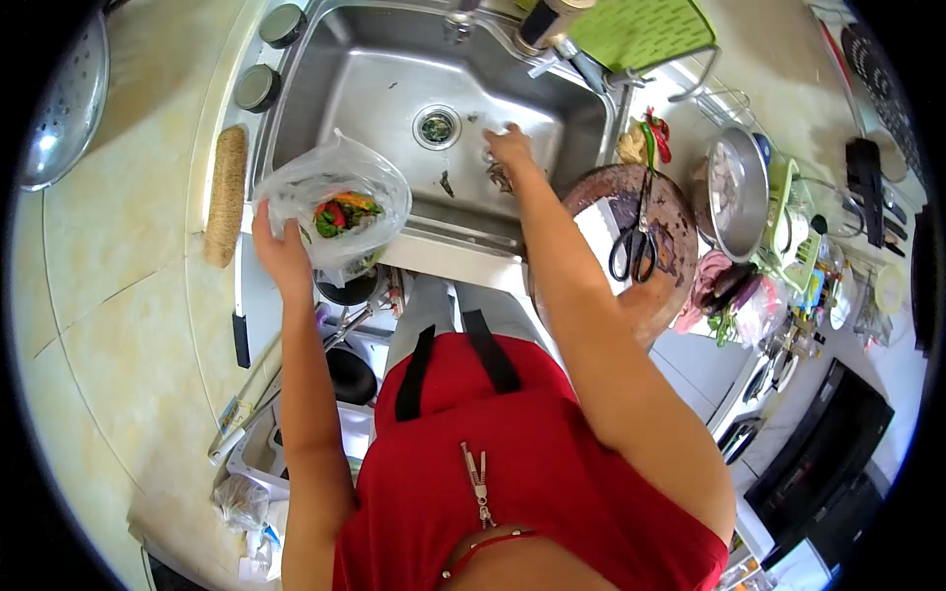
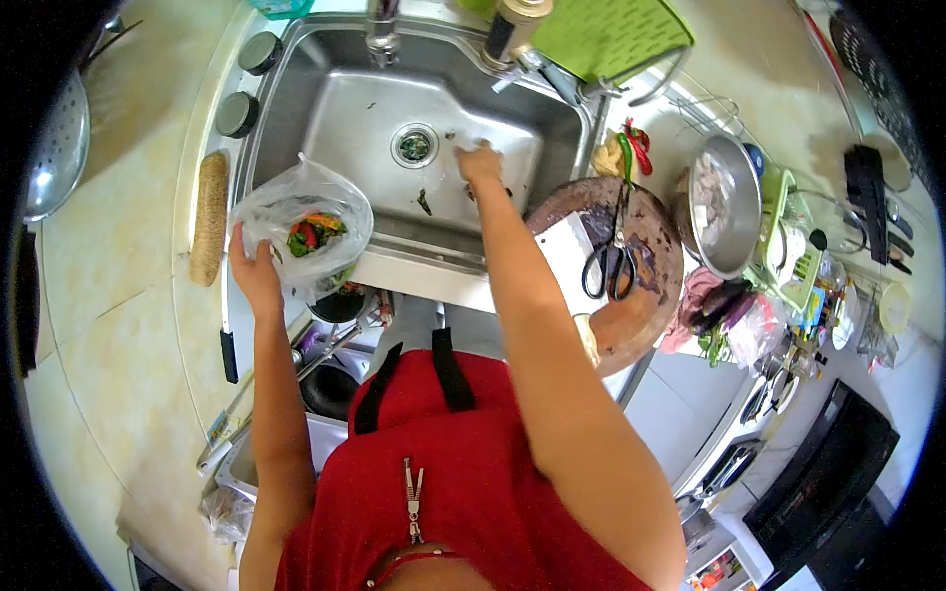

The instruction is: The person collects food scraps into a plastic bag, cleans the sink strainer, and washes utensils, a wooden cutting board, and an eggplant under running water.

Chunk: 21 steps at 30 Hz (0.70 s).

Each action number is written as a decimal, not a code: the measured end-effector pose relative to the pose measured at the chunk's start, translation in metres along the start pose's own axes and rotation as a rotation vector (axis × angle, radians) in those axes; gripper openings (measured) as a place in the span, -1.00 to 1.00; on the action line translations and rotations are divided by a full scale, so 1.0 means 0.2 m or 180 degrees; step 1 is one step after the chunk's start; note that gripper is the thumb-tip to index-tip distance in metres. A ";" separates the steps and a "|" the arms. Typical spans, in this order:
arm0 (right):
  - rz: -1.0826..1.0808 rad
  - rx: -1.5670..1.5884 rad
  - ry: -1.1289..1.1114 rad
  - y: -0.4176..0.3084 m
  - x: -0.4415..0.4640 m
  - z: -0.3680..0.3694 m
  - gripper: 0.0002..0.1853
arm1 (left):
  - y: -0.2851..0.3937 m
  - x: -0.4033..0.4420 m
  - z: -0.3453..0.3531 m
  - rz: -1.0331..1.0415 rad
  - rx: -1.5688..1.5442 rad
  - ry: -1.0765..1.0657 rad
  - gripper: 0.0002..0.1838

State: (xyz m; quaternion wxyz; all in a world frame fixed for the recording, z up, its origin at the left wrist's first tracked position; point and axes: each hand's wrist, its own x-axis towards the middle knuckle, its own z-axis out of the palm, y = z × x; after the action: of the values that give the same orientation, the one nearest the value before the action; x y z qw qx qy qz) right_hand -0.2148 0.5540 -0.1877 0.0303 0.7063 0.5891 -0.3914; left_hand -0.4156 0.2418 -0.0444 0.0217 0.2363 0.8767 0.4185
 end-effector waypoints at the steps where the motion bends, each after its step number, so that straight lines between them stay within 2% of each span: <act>1: -0.0278 -0.1068 -0.0292 0.08 0.12 0.06 -0.48 | 0.01 -0.01 0.00 -0.0053 -0.0082 -0.0023 -0.50; 2: -0.0281 -0.1708 -0.0411 0.13 0.15 0.10 -0.37 | 0.02 -0.01 -0.01 -0.0101 -0.0165 -0.0045 -0.50; 3: 0.0121 -0.1777 -0.0428 0.17 0.14 0.15 -0.26 | 0.01 -0.01 -0.02 -0.0151 -0.0244 -0.0074 -0.50; 4: 0.1289 -0.0393 -0.0058 0.18 0.10 0.17 -0.15 | -0.02 -0.01 -0.03 -0.0182 -0.0207 -0.0192 -0.48; 5: 0.2087 0.0696 0.0540 0.19 0.07 0.18 -0.04 | -0.04 -0.01 -0.03 -0.0216 -0.0248 -0.0160 -0.49; 7: 0.2439 0.0972 0.0724 0.19 0.07 0.21 0.20 | -0.04 -0.01 -0.03 -0.0292 -0.0327 -0.0090 -0.49; 10: 0.2424 0.0591 0.0512 0.22 0.13 0.28 0.23 | -0.07 -0.01 -0.02 -0.0379 -0.0448 -0.0107 -0.50; 13: 0.2084 -0.0042 0.0536 0.11 0.08 0.32 0.21 | -0.08 -0.01 -0.02 -0.0458 -0.0487 -0.0107 -0.51; 16: 0.1753 -0.0561 0.0673 0.07 0.03 0.38 0.09 | -0.07 -0.01 -0.02 -0.0511 -0.0477 -0.0117 -0.51; 21: 0.1081 -0.0683 0.0676 0.09 0.05 0.42 -0.18 | -0.06 -0.01 0.00 -0.0552 -0.0505 -0.0135 -0.52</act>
State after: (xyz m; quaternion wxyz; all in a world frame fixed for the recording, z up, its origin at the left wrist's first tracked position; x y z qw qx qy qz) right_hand -0.2433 0.5138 -0.2585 0.1085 0.8254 0.4998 -0.2391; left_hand -0.4195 0.2343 -0.0539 0.0949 0.1659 0.8573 0.4780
